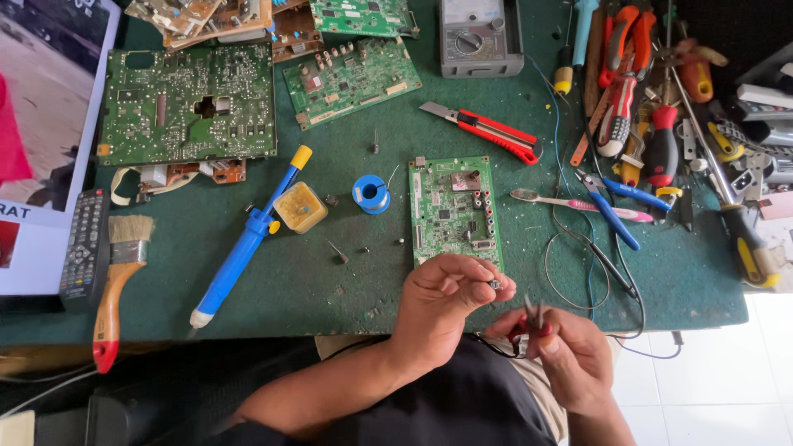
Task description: The person uses pliers to trim the leads of small electronic components and then inserts them into holes on a green circuit board. They repeat this process for several components, carefully positioning each one into the board.
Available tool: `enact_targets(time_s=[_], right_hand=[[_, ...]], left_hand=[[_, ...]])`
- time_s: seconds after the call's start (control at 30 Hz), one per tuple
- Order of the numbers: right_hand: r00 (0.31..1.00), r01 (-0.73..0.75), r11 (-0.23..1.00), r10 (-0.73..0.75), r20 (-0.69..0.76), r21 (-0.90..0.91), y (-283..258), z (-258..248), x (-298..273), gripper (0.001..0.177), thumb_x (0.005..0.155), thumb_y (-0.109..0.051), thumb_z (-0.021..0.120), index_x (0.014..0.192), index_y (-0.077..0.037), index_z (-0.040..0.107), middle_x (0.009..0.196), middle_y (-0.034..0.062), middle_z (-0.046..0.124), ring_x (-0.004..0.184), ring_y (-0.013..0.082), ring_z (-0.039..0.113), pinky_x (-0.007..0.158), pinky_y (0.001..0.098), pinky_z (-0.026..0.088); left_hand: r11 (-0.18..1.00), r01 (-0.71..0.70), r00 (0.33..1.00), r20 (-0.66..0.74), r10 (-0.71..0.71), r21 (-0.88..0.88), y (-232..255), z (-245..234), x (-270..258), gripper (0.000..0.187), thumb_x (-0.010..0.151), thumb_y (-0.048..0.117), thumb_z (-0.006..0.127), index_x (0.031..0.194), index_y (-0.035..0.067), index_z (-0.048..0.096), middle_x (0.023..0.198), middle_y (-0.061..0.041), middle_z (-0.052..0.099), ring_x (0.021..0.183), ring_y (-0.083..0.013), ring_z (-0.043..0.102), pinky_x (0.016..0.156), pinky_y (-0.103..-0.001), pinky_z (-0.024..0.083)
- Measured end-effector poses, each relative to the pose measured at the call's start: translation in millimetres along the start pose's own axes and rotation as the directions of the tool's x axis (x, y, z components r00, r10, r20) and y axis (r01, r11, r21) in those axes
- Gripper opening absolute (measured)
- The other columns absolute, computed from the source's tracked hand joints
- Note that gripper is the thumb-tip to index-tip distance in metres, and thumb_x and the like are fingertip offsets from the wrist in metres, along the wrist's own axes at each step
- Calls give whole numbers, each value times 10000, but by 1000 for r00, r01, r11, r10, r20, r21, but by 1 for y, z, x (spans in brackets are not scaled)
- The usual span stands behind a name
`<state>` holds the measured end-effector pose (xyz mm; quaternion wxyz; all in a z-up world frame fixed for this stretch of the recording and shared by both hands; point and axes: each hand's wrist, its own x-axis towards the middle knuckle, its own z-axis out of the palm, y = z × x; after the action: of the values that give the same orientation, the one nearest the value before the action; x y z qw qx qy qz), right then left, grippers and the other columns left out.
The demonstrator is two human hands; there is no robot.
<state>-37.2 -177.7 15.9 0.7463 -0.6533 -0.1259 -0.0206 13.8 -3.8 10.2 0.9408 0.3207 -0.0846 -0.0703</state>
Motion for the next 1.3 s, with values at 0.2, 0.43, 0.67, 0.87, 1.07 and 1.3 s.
enact_targets(time_s=[0.2,0.43,0.67,0.87,1.07,1.3], right_hand=[[994,61,960,-82,-66,-272,0,1,-2,434,1082,-351,533,769,-63,621,989,183,791,832,260,790,769,352,657],[997,-28,984,16,-71,-175,-4,12,-5,428,1091,-315,528,764,-47,592,869,190,748,721,257,737,673,332,619],[992,-115,978,105,-66,-177,-13,17,-5,438,1103,-325,494,764,-61,577,851,154,760,722,231,730,693,337,614],[986,-161,967,148,-77,-200,-19,22,-5,460,1104,-344,494,775,-40,600,850,127,729,735,206,709,683,310,595],[989,-145,896,141,-42,-419,-28,18,-2,449,1099,-357,453,866,-52,687,815,49,738,684,149,691,663,267,561],[992,-117,828,121,-29,-549,-31,13,-5,414,1094,-342,449,798,-114,629,739,-1,689,578,138,607,604,261,494]], left_hand=[[997,32,999,30,-34,68,7,0,0,130,950,67,825,1036,85,729,1034,-131,740,925,-257,750,925,-380,613],[968,-89,996,42,81,236,9,-2,0,122,948,3,804,1029,58,733,1052,-151,733,1062,-227,720,939,-325,652],[913,-193,980,112,163,360,16,-3,1,130,978,36,797,1066,99,725,1114,-115,736,1050,-198,734,976,-311,619],[923,-204,978,109,178,326,10,-10,-3,152,960,6,804,1069,83,731,1124,-129,733,1058,-214,740,975,-321,642],[946,-140,990,63,127,292,7,-15,-7,168,935,-19,818,1048,70,732,1117,-146,732,1034,-205,740,935,-309,661],[959,-94,996,35,87,266,6,-15,-11,161,926,-54,814,1028,43,734,1110,-156,731,971,-200,746,878,-279,664]])
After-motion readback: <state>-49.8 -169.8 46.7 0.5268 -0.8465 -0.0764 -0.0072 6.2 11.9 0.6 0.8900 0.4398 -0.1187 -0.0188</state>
